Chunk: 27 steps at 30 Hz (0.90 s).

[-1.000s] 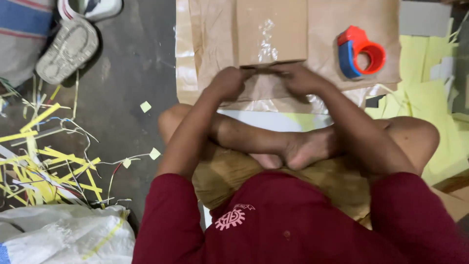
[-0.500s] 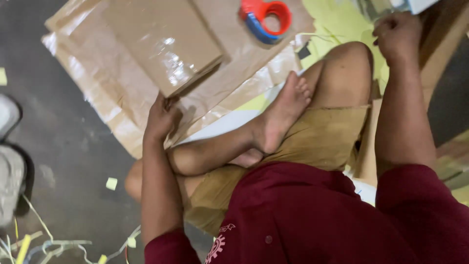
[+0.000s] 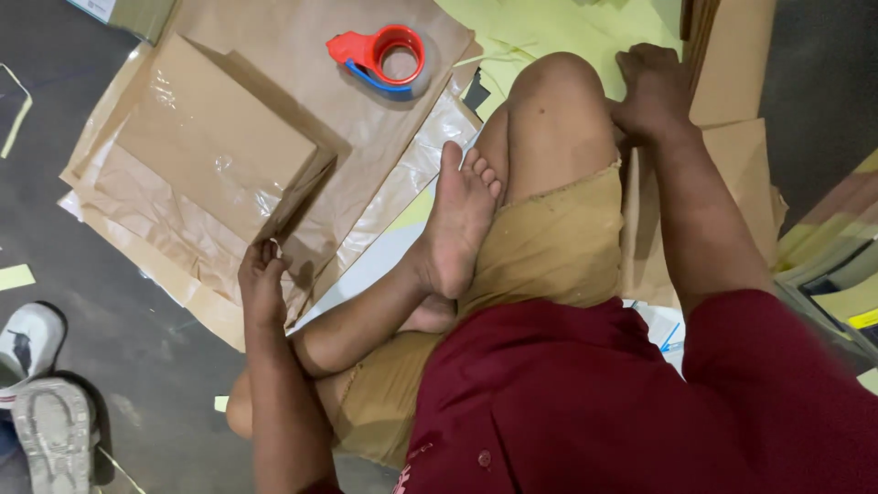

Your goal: Wrapping boxes with brown paper and securing them with tape.

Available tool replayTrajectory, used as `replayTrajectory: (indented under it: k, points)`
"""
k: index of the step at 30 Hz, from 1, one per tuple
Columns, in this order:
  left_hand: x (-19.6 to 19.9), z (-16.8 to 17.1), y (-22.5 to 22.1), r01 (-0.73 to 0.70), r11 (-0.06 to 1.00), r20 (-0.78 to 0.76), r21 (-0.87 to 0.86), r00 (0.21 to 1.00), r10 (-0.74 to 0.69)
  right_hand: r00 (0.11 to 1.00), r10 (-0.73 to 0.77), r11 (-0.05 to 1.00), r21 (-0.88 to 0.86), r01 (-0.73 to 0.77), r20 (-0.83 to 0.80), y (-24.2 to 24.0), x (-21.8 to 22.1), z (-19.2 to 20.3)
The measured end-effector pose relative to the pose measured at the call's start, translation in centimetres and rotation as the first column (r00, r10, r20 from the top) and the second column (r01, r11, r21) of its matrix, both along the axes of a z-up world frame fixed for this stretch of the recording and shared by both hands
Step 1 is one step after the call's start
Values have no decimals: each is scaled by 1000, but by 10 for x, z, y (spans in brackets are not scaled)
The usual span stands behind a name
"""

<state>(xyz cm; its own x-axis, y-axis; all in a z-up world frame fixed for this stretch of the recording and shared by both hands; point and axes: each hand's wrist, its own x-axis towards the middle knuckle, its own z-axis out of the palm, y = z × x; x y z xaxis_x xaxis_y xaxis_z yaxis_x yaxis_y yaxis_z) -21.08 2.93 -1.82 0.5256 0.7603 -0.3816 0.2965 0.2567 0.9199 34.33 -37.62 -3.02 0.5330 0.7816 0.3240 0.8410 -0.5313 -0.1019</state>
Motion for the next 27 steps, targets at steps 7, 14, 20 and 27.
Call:
replayTrajectory:
  k: [7, 14, 20, 27]
  points:
    - [4, 31, 6, -191, 975, 278, 109, 948, 155, 937, -254, 893, -431, 132, -240, -6, 13, -18]
    - [-19, 40, -1, -239, 937, -186, 254, 939, 290, 845, -506, 863, -97, 496, -175, -55, 23, -10]
    - [145, -2, -102, -106, 993, -345, -48, 935, 83, 867, -495, 867, 33, 497, -47, -99, 26, -28]
    - [284, 23, -213, 271, 626, 419, -731, 903, 98, 882, 42, 960, -227, -167, -469, -62, -6, 25]
